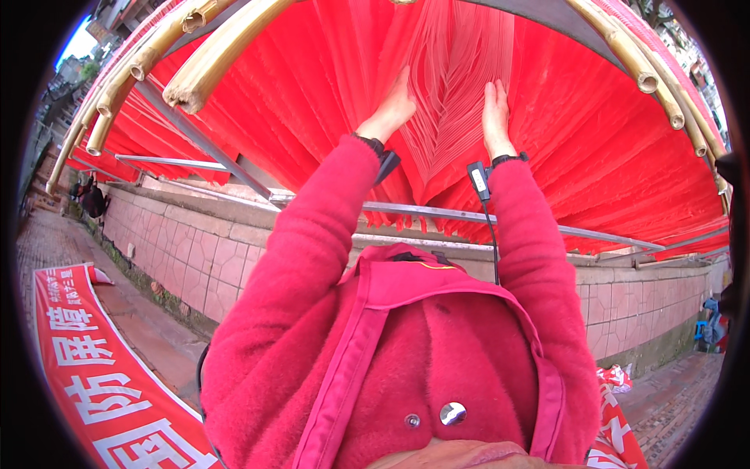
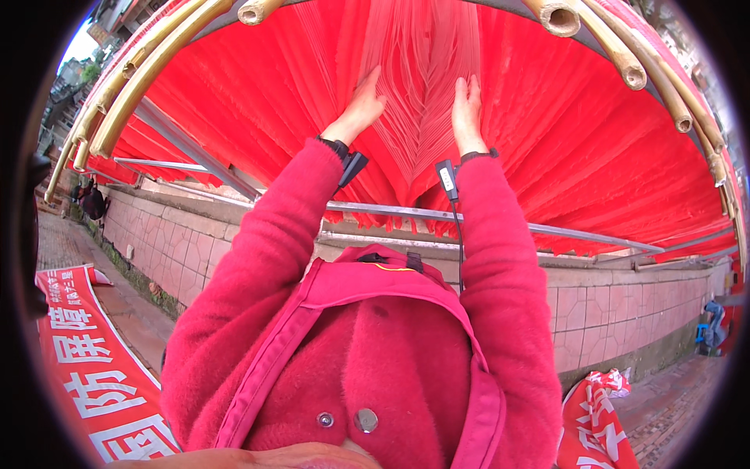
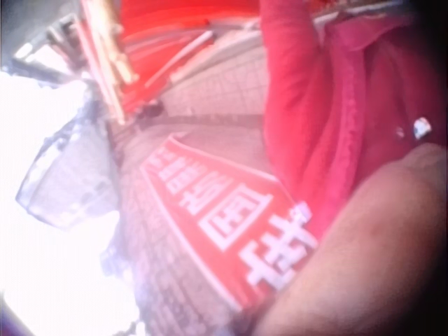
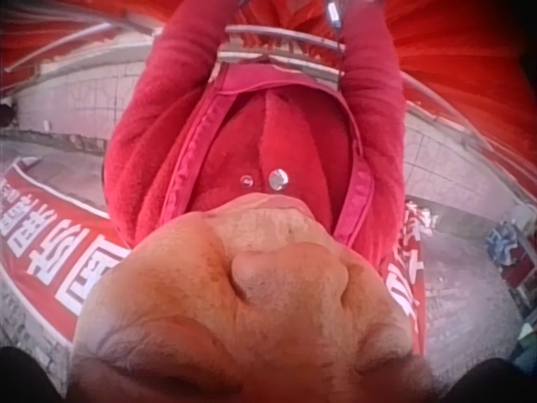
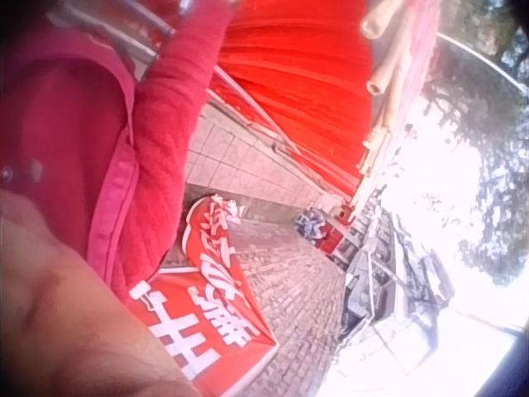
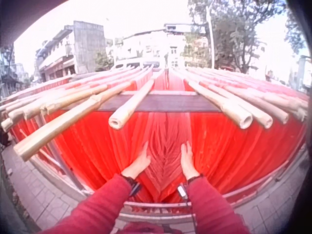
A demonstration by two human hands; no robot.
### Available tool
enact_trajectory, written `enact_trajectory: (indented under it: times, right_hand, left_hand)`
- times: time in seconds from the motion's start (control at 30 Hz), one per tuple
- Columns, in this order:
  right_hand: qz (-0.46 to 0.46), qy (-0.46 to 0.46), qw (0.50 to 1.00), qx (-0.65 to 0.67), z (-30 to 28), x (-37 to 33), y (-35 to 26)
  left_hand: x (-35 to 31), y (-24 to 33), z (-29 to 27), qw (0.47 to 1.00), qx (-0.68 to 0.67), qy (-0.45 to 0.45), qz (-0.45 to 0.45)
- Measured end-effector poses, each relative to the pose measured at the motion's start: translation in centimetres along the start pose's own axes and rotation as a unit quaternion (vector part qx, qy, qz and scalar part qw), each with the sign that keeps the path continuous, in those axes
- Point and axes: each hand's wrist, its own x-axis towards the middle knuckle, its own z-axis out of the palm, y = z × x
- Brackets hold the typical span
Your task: The person aligns and secures bamboo poles to a metal frame using red fabric and white string. They repeatedly position the poles, then tie the string to fasten the fabric and poles together.
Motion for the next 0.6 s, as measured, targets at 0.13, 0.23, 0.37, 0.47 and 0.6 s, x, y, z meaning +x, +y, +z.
enact_trajectory:
  times: [0.13,0.23,0.37,0.47,0.6]
  right_hand:
    - [0.030,-0.043,0.998,0.026,1.0,-1.1,0.0]
    - [0.080,-0.165,0.981,0.059,1.2,-2.8,-0.2]
    - [0.117,-0.205,0.964,0.120,0.7,-4.5,-1.4]
    - [0.085,-0.164,0.973,0.140,0.1,-4.8,-2.7]
    - [0.054,-0.145,0.972,0.179,-0.6,-5.7,-4.8]
  left_hand:
    - [-0.5,0.5,0.4,0.999,-0.016,-0.044,0.007]
    - [-1.0,1.6,1.5,0.987,-0.122,-0.101,0.023]
    - [-1.8,3.7,2.9,0.946,-0.288,-0.145,-0.025]
    - [-1.7,5.8,3.3,0.921,-0.361,-0.141,-0.040]
    - [-1.8,8.8,2.6,0.922,-0.373,-0.103,-0.020]
